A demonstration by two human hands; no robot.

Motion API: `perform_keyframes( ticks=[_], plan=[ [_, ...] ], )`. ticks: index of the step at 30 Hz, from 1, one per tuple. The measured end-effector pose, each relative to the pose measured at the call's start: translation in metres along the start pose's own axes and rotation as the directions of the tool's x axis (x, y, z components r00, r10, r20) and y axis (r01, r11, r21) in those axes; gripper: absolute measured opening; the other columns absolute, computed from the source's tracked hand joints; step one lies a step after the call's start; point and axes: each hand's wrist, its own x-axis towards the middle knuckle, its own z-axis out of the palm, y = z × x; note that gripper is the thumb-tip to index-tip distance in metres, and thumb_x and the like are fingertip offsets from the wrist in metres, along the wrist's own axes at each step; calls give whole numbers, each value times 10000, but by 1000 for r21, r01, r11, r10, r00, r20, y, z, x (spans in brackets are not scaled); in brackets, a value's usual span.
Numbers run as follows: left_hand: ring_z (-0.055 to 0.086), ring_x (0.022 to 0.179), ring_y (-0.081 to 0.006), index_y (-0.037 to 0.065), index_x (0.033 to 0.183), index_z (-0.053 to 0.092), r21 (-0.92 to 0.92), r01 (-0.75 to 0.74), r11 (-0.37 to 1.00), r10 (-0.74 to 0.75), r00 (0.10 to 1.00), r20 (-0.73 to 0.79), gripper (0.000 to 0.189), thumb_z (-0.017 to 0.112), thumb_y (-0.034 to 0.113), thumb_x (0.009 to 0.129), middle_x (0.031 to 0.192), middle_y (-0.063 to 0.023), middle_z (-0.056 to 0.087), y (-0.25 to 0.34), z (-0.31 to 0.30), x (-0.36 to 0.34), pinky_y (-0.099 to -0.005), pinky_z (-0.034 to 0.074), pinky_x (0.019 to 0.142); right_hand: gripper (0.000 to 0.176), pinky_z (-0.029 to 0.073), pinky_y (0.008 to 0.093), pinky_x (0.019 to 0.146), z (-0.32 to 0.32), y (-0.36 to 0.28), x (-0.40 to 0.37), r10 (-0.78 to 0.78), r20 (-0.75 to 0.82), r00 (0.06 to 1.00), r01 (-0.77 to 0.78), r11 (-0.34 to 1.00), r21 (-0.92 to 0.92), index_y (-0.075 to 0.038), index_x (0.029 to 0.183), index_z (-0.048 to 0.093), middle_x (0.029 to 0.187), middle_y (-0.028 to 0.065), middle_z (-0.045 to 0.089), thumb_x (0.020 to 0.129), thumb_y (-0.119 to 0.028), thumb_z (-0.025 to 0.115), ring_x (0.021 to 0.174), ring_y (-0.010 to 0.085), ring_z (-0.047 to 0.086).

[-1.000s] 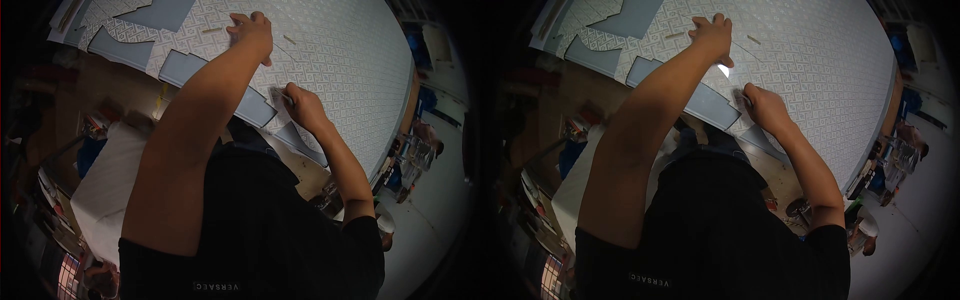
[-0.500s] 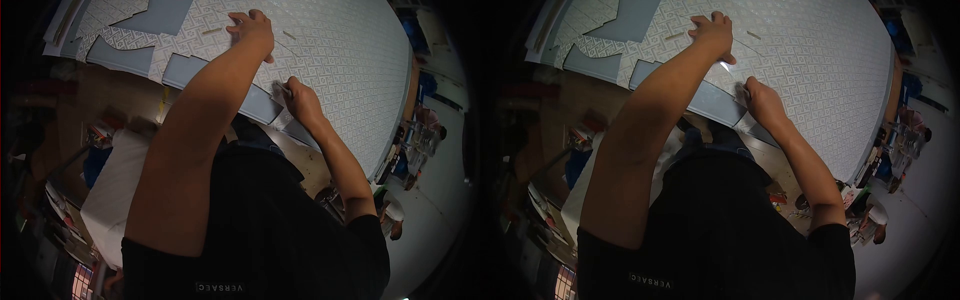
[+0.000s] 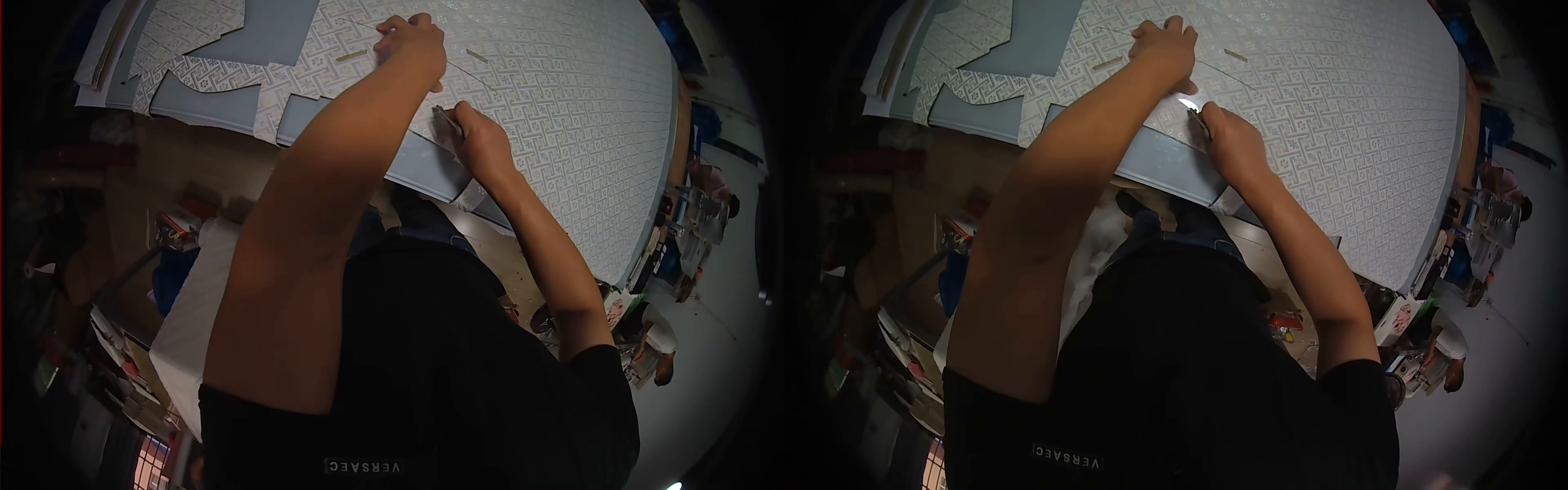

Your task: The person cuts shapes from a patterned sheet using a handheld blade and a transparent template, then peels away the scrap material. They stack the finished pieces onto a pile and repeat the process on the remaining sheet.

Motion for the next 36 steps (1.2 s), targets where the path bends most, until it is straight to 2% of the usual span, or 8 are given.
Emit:
perform_keyframes(
  ticks=[4, 6, 10, 18, 28, 30, 32, 36],
  plan=[
    [427, 1306, -532, 83, 1523, 391, -45, -57, 997, 56, 998, -13, 1078, 873, 589, 702, 1468, -160, 418, -19, 1, 1, -579, 585, 898, 139, 538, 451, 672, -2, 3, 3, 9, 60, 998, -7, 1000, -23, -60, 966, 599, 875, 177, 697, 871, -72, 700, 797, 385, 689],
    [377, 1350, -508, 93, 1539, 404, -119, 1, 993, -4, 1000, -25, 1095, 920, 529, 676, 1555, -208, 318, -18, 5, 2, -641, 534, 944, 132, 538, 449, 676, 0, 4, 10, -15, 60, 998, 16, 1000, -14, -62, 963, 602, 872, 168, 697, 870, -68, 697, 797, 377, 689],
    [383, 1362, -475, 63, 1504, 447, -69, 104, 992, -106, 994, -30, 1037, 904, 534, 701, 1546, -212, 346, -21, 4, 4, -620, 526, 949, 120, 536, 446, 669, 10, 2, 35, -166, 11, 986, 166, 986, -1, -63, 956, 608, 858, 157, 694, 869, -63, 690, 786, 366, 686],
    [447, 1363, -374, 56, 1441, 500, -43, -192, 980, 185, 974, -134, 950, 920, 467, 693, 1488, -115, 438, -71, 20, 13, -566, 527, 973, 116, 535, 443, 660, 5, 4, 47, -247, 44, 968, 246, 969, 33, -60, 976, 621, 838, 139, 683, 875, -53, 676, 772, 356, 680],
    [474, 1337, -369, 26, 1367, 534, -27, -67, 997, 62, 986, -153, 843, 903, 424, 722, 1399, -133, 510, -84, 22, 10, -505, 514, 1004, 130, 537, 454, 685, 20, -1, 115, -532, 146, 834, 521, 847, 110, -115, 1041, 612, 875, 144, 690, 917, -79, 599, 819, 371, 679],
    [500, 1313, -378, 12, 1364, 532, 23, -114, 993, 116, 979, -166, 839, 889, 428, 729, 1398, -149, 508, -90, 27, 15, -499, 514, 1004, 143, 540, 465, 692, 23, -14, 125, -558, 179, 811, 548, 830, 103, -138, 1079, 620, 881, 159, 698, 948, -112, 569, 830, 374, 684],
    [511, 1306, -376, 16, 1367, 528, 12, -147, 989, 147, 977, -154, 840, 905, 383, 712, 1416, -148, 501, -96, 31, 21, -492, 512, 1007, 248, 518, 482, 651, 19, -28, 132, -549, 291, 784, 560, 827, 50, -122, 1059, 564, 820, 152, 669, 847, 2, 599, 765, 395, 662],
    [529, 1302, -363, 64, 1392, 513, 0, -351, 936, 350, 934, -77, 886, 952, 233, 641, 1485, -112, 473, -128, 19, 21, -474, 514, 1003, 213, 508, 490, 621, 19, -24, 136, -599, 195, 776, 587, 800, 123, -125, 1034, 556, 771, 159, 652, 855, -16, 599, 733, 405, 652]
  ],
)
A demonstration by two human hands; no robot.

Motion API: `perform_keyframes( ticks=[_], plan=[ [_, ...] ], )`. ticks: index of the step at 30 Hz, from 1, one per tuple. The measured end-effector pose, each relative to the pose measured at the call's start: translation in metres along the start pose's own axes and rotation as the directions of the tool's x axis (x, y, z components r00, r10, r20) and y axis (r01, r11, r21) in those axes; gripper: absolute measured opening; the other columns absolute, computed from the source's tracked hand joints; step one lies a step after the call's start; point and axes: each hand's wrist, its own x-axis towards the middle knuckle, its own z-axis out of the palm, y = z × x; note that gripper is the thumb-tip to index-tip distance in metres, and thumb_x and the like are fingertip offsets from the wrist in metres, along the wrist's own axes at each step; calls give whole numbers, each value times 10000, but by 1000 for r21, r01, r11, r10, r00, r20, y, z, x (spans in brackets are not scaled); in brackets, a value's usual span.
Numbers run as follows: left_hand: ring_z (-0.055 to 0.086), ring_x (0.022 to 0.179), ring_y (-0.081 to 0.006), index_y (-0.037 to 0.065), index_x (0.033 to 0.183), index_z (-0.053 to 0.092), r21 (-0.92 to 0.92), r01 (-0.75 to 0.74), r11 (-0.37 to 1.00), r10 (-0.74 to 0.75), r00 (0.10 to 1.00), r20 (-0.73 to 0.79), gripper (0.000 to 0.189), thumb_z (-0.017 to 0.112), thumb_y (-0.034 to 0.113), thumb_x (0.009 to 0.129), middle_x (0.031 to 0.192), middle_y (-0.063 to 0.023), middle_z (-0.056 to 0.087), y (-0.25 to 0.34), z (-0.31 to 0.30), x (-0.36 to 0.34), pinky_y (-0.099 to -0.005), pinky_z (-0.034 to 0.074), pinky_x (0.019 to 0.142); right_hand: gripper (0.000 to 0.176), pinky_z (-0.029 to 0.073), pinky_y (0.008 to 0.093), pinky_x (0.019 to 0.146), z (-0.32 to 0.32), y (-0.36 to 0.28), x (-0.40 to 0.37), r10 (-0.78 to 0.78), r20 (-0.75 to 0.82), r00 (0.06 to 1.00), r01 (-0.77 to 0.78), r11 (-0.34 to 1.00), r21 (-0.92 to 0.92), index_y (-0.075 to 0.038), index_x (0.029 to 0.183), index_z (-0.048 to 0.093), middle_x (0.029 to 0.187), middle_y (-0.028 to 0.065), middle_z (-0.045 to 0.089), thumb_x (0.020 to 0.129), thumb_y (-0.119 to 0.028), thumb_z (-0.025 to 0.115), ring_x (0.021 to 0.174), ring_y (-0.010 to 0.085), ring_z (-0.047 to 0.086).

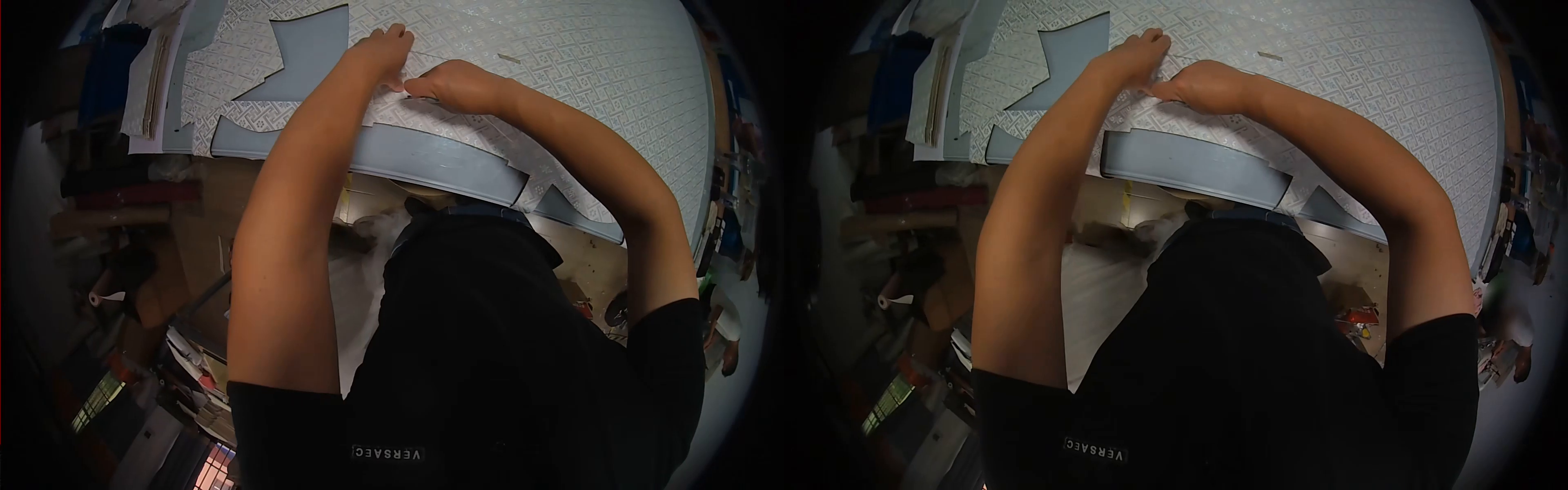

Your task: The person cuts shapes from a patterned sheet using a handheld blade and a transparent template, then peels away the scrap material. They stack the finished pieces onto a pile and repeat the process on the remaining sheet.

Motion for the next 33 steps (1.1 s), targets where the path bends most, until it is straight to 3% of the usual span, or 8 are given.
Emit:
perform_keyframes(
  ticks=[2, 13, 19, 22, 24, 27, 31, 33],
  plan=[
    [524, 1311, -354, 91, 1401, 507, 35, -21, 999, 21, 1000, -13, 905, 956, 188, 621, 1506, -92, 463, -5, -1, -4, -481, 511, 1003, 198, 504, 488, 613, 1, 3, 4, 50, 115, 992, -44, 998, -50, -119, 1031, 551, 752, 159, 647, 860, -37, 608, 734, 402, 655],
    [482, 1345, -344, 223, 1413, 514, 143, -44, 989, 66, 986, -154, 809, 851, 119, 685, 1553, -23, 449, -21, 8, -3, -490, 405, 1081, 172, 525, 480, 654, 22, -20, 51, 71, 47, 996, -74, 994, 78, -121, 1075, 613, 807, 166, 682, 910, -74, 597, 754, 383, 674],
    [521, 1299, -357, 145, 1357, 536, 210, -85, 974, 112, 986, -122, 727, 841, 136, 697, 1431, -72, 531, -15, -4, -3, -482, 430, 1056, 152, 537, 480, 710, 41, -8, 40, 129, -45, 991, -118, 973, 198, -93, 1060, 622, 912, 158, 695, 919, -131, 662, 831, 379, 678],
    [561, 1229, -351, 95, 1304, 535, 245, -179, 953, 197, 979, -51, 762, 892, 137, 632, 1316, -110, 560, -11, -15, 3, -471, 469, 1045, 173, 544, 481, 723, 59, -14, 28, 156, -169, 973, -107, 957, 269, -97, 1054, 623, 927, 163, 688, 899, -131, 692, 846, 375, 682],
    [608, 1144, -340, 61, 1240, 542, 257, -274, 927, 282, 959, 4, 810, 952, 212, 558, 1217, -120, 575, -11, -24, 8, -431, 536, 957, 189, 547, 485, 720, 62, -22, 21, 182, -233, 955, -109, 950, 293, -109, 1057, 621, 922, 168, 686, 886, -125, 699, 849, 375, 686],
    [633, 1105, -337, 46, 1223, 553, 269, -325, 907, 332, 943, 19, 870, 988, 290, 510, 1219, -131, 577, -6, -25, 11, -410, 570, 890, 155, 563, 415, 763, 60, -45, 20, 369, -248, 896, -292, 909, 299, -64, 1006, 649, 958, 133, 672, 876, -95, 729, 901, 329, 680],
    [635, 1119, -333, 30, 1225, 566, 252, -429, 868, 427, 902, 65, 890, 996, 368, 523, 1225, -135, 581, -11, -26, 24, -400, 573, 888, 139, 559, 412, 761, 74, -80, 25, 539, -321, 778, -441, 834, 331, -55, 985, 646, 1014, 142, 680, 876, -78, 730, 904, 334, 681],
    [631, 1150, -321, 27, 1277, 569, 291, -396, 871, 369, 918, 144, 941, 981, 467, 555, 1245, -122, 590, -9, -22, 32, -419, 564, 898, 132, 552, 406, 750, 80, -101, 34, 660, -411, 628, -533, 751, 390, -41, 963, 636, 1024, 148, 693, 869, -46, 729, 906, 338, 681]
  ],
)
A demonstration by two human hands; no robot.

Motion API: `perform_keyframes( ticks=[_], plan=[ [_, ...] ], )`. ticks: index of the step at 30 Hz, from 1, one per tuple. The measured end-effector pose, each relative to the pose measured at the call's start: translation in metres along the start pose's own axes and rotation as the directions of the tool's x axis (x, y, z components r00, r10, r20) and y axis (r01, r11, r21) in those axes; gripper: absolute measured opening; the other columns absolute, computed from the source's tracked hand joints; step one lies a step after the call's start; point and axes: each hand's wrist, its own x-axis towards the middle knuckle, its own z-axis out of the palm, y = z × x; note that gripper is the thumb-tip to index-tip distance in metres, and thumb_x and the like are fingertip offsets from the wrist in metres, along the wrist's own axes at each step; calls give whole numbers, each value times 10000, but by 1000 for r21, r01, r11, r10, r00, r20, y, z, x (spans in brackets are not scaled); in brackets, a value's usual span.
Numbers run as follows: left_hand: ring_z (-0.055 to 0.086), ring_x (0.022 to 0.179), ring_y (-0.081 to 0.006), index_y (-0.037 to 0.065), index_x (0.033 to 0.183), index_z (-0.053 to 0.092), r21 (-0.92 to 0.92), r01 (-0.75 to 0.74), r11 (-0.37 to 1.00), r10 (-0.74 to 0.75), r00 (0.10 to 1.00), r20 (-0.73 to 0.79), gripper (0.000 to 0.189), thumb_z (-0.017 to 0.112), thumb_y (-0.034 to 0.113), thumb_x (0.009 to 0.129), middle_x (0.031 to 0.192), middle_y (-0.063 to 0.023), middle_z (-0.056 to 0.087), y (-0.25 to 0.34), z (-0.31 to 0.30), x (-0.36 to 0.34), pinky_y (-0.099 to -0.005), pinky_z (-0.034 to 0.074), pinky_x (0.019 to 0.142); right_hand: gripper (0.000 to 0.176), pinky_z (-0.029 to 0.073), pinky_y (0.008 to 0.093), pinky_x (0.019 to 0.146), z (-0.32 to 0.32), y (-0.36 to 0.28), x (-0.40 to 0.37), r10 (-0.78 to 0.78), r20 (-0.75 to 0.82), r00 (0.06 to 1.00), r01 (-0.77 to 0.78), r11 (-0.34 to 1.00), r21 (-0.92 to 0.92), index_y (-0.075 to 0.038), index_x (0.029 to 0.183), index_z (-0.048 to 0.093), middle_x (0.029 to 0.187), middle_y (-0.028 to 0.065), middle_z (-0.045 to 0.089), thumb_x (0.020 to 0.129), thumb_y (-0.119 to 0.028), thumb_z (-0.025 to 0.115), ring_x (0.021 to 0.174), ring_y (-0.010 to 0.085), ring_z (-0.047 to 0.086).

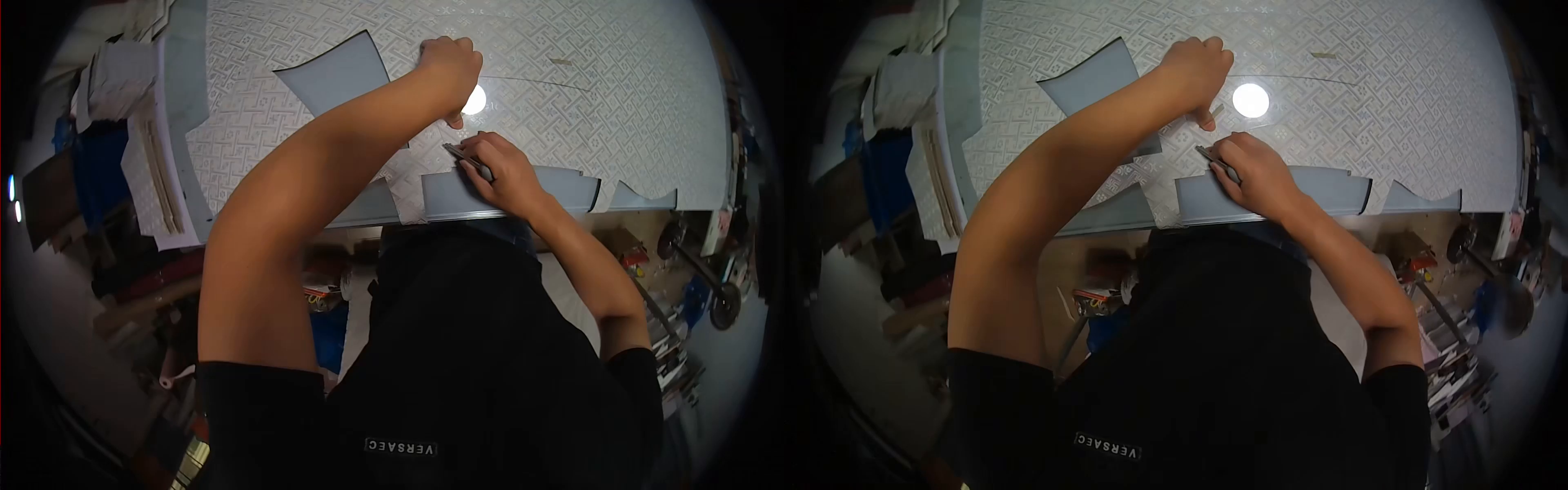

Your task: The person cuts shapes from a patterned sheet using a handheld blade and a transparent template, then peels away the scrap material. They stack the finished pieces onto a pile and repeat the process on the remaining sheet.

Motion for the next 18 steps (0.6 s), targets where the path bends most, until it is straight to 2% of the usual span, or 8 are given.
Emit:
perform_keyframes(
  ticks=[1, 3, 4, 6, 10, 13, 16, 18],
  plan=[
    [631, 1150, -321, 27, 1277, 569, -20, -36, 999, 36, 999, -14, 941, 981, 467, 555, 1245, -122, 590, 3, -5, 0, -419, 564, 898, 132, 552, 406, 750, 5, -9, -5, 34, 1, 999, -34, 999, -27, -41, 963, 636, 1024, 148, 693, 869, -46, 729, 906, 338, 681],
    [596, 1201, -338, 75, 1370, 601, 84, -66, 994, 55, 989, 135, 972, 945, 553, 597, 1305, -107, 591, 4, -17, 0, -538, 505, 970, 143, 545, 412, 743, 20, -27, -10, 196, -129, 972, -207, 975, -75, -33, 966, 621, 986, 151, 701, 865, -18, 721, 894, 343, 681],
    [596, 1201, -338, 75, 1370, 601, 72, -94, 993, 84, 988, 129, 972, 945, 553, 597, 1305, -107, 591, 5, -18, -1, -538, 505, 970, 143, 545, 412, 743, 26, -37, -11, 221, -133, 966, -233, 968, -89, -33, 966, 621, 986, 151, 701, 865, -18, 721, 894, 343, 681],
    [606, 1186, -362, 97, 1341, 657, 220, -151, 964, 121, 982, 146, 948, 932, 604, 589, 1307, -153, 634, 6, -23, 1, -582, 451, 1018, 148, 540, 430, 739, 34, -53, -8, 335, -226, 915, -370, 919, -135, -27, 981, 605, 939, 163, 701, 874, -21, 707, 864, 359, 680],
    [627, 1149, -383, 117, 1306, 689, 245, -121, 962, 81, 983, 164, 923, 911, 650, 586, 1267, -189, 672, 8, -19, 14, -573, 425, 1051, 151, 535, 453, 729, 41, -77, 4, 484, -229, 845, -529, 820, -218, -20, 983, 592, 935, 177, 699, 878, -30, 699, 846, 387, 676],
    [642, 1113, -386, 127, 1308, 685, 280, -191, 941, 129, 966, 225, 945, 887, 698, 582, 1231, -185, 690, 8, -18, 16, -570, 430, 1042, 184, 495, 500, 666, 42, -86, 12, 503, -262, 824, -558, 801, -218, -27, 970, 572, 802, 200, 632, 851, -56, 708, 765, 419, 629],
    [643, 1102, -374, 123, 1303, 686, 312, -228, 922, 151, 956, 252, 940, 873, 713, 594, 1219, -180, 688, 6, -21, 15, -563, 439, 1026, 188, 521, 482, 700, 46, -84, 19, 632, -214, 745, -668, 706, -236, -24, 988, 558, 921, 208, 686, 868, -33, 703, 846, 426, 664],
    [600, 1171, -312, 120, 1390, 616, 341, -273, 899, 179, 943, 281, 958, 838, 704, 663, 1305, -69, 610, 6, -23, 14, -485, 524, 822, 197, 517, 487, 695, 51, -79, 19, 569, -287, 771, -629, 750, -205, -25, 983, 546, 904, 209, 684, 865, -32, 704, 837, 431, 664]
  ],
)
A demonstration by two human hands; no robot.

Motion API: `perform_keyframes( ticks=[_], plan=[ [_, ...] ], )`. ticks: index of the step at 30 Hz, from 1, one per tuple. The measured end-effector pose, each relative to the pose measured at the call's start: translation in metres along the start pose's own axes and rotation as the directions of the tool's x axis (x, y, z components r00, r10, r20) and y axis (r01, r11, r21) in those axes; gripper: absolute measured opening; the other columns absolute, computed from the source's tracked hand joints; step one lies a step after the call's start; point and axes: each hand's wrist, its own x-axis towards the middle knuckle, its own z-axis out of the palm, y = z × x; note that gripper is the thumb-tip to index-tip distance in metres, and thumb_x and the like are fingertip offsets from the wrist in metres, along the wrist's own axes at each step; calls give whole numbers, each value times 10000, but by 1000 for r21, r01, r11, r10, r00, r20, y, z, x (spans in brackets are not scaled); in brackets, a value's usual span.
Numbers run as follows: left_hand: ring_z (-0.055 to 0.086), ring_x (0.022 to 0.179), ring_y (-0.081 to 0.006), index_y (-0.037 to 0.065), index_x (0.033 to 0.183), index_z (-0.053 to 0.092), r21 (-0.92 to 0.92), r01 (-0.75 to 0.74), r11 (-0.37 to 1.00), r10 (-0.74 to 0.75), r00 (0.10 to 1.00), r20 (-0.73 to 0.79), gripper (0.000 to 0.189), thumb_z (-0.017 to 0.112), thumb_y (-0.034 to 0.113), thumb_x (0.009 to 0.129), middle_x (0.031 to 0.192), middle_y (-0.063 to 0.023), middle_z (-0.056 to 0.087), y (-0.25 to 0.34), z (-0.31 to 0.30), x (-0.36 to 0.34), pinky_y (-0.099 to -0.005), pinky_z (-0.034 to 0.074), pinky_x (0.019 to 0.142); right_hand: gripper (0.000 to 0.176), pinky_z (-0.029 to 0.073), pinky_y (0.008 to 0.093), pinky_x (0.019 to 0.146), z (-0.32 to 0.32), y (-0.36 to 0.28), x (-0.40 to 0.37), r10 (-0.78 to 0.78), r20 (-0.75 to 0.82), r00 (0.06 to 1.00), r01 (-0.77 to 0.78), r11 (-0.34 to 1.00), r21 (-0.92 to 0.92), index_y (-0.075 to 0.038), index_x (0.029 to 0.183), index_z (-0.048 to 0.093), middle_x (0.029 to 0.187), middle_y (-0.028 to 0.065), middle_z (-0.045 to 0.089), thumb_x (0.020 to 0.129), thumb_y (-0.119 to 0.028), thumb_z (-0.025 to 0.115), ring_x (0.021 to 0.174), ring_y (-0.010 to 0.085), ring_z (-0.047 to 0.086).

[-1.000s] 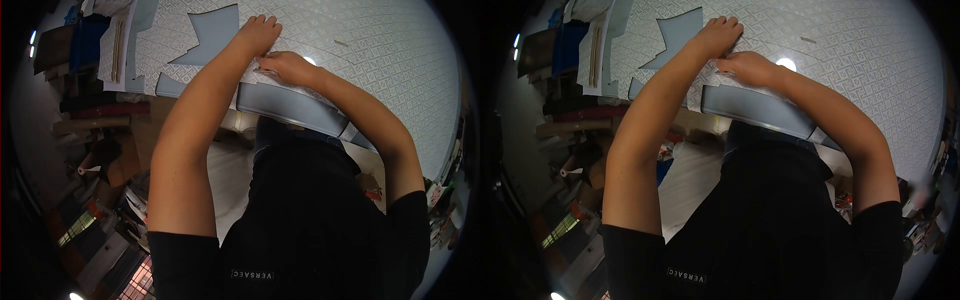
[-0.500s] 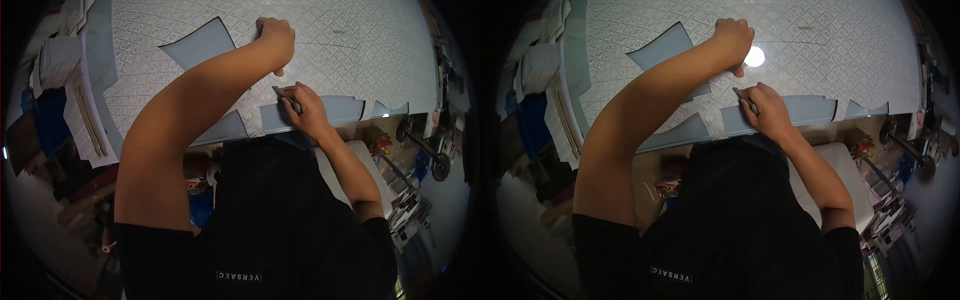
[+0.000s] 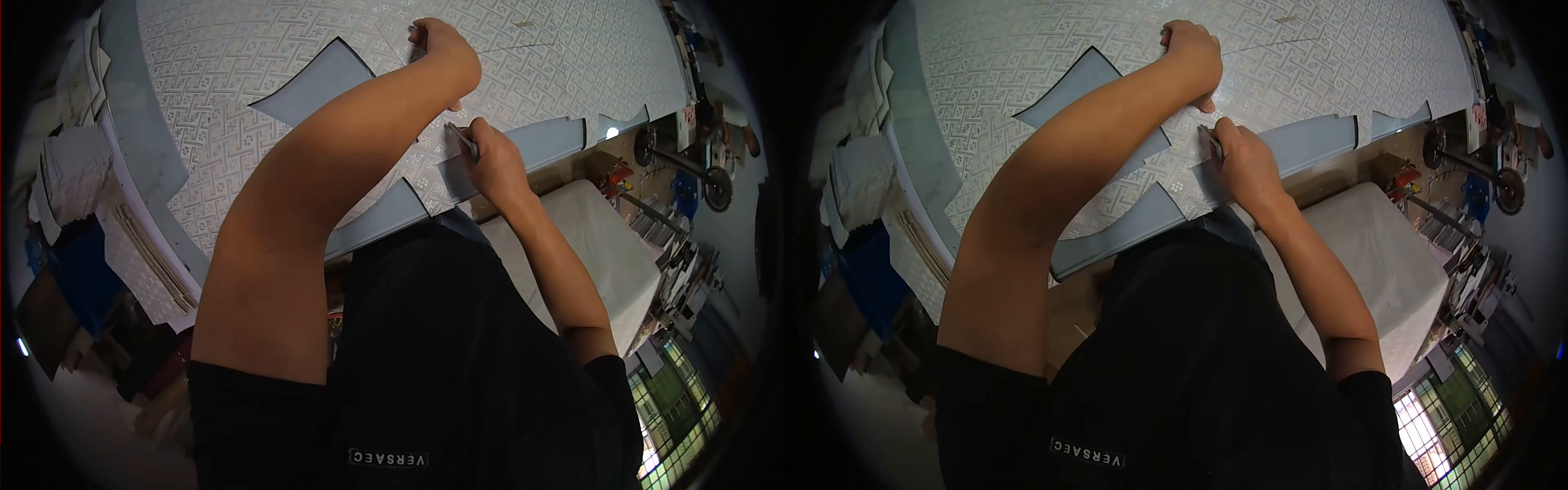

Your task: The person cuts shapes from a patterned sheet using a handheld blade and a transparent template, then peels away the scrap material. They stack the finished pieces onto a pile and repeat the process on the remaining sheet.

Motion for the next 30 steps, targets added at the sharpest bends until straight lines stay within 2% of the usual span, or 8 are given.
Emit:
perform_keyframes(
  ticks=[4, 6, 7, 9, 18, 21, 25, 30],
  plan=[
    [632, 1119, -308, 139, 1353, 650, -9, -1, 1000, 1, 1000, -25, 830, 829, 644, 719, 1267, -47, 642, -3, 6, 7, -503, 536, 805, 193, 525, 478, 701, 17, -3, 22, -16, -85, 996, 19, 999, 30, -25, 979, 545, 914, 203, 696, 865, -29, 702, 847, 427, 672],
    [660, 1061, -305, 136, 1273, 704, -164, -14, 986, -8, 991, -135, 647, 850, 490, 750, 1207, -56, 673, -9, 19, 21, -490, 555, 796, 191, 534, 472, 702, 24, -9, 36, -18, -148, 989, 23, 999, 33, -29, 972, 544, 920, 196, 708, 866, -36, 703, 848, 423, 678],
    [660, 1061, -305, 136, 1273, 704, -157, -17, 988, -4, 991, -136, 647, 850, 490, 750, 1207, -56, 673, -22, 14, 19, -490, 555, 796, 191, 534, 472, 702, 23, -13, 38, -13, -154, 988, 19, 999, 36, -29, 972, 544, 920, 196, 708, 866, -36, 703, 848, 423, 678],
    [666, 1036, -318, 112, 1201, 732, -155, -271, 950, 272, 962, -18, 414, 797, 295, 836, 1184, -88, 683, -47, 3, 20, -456, 556, 855, 187, 542, 472, 701, 17, -17, 42, 33, -66, 997, -35, 999, -22, -36, 974, 548, 922, 193, 715, 868, -48, 702, 843, 420, 682],
    [663, 1042, -317, 110, 1201, 732, -235, -319, 918, 304, 948, -100, 400, 789, 279, 843, 1188, -91, 681, -69, 30, 22, -448, 553, 865, 191, 540, 485, 680, 29, -43, 104, -15, -191, 982, 23, 999, 43, -45, 981, 564, 860, 189, 709, 870, -101, 709, 790, 422, 683],
    [662, 1044, -317, 110, 1201, 732, -267, -333, 905, 307, 942, -135, 395, 786, 273, 846, 1190, -93, 680, -75, 37, 26, -446, 552, 868, 197, 528, 535, 673, 24, -52, 110, 11, -140, 990, -11, 1000, 1, -34, 1040, 574, 771, 235, 679, 878, -110, 657, 738, 440, 667],
    [661, 1047, -317, 109, 1201, 732, -324, -344, 881, 304, 938, -168, 388, 782, 265, 850, 1192, -94, 678, -84, 53, 30, -442, 551, 873, 175, 541, 492, 651, 30, -52, 120, 69, -106, 992, -72, 997, -26, -51, 979, 578, 805, 192, 696, 878, -118, 704, 756, 433, 679],
    [659, 1050, -317, 108, 1201, 733, -367, -370, 853, 312, 927, -211, 379, 776, 256, 854, 1194, -97, 677, -88, 65, 36, -437, 549, 878, 146, 534, 512, 659, 46, -60, 158, -16, -254, 967, 12, 1000, -16, -41, 971, 588, 790, 223, 687, 882, -117, 674, 737, 425, 675]
  ],
)
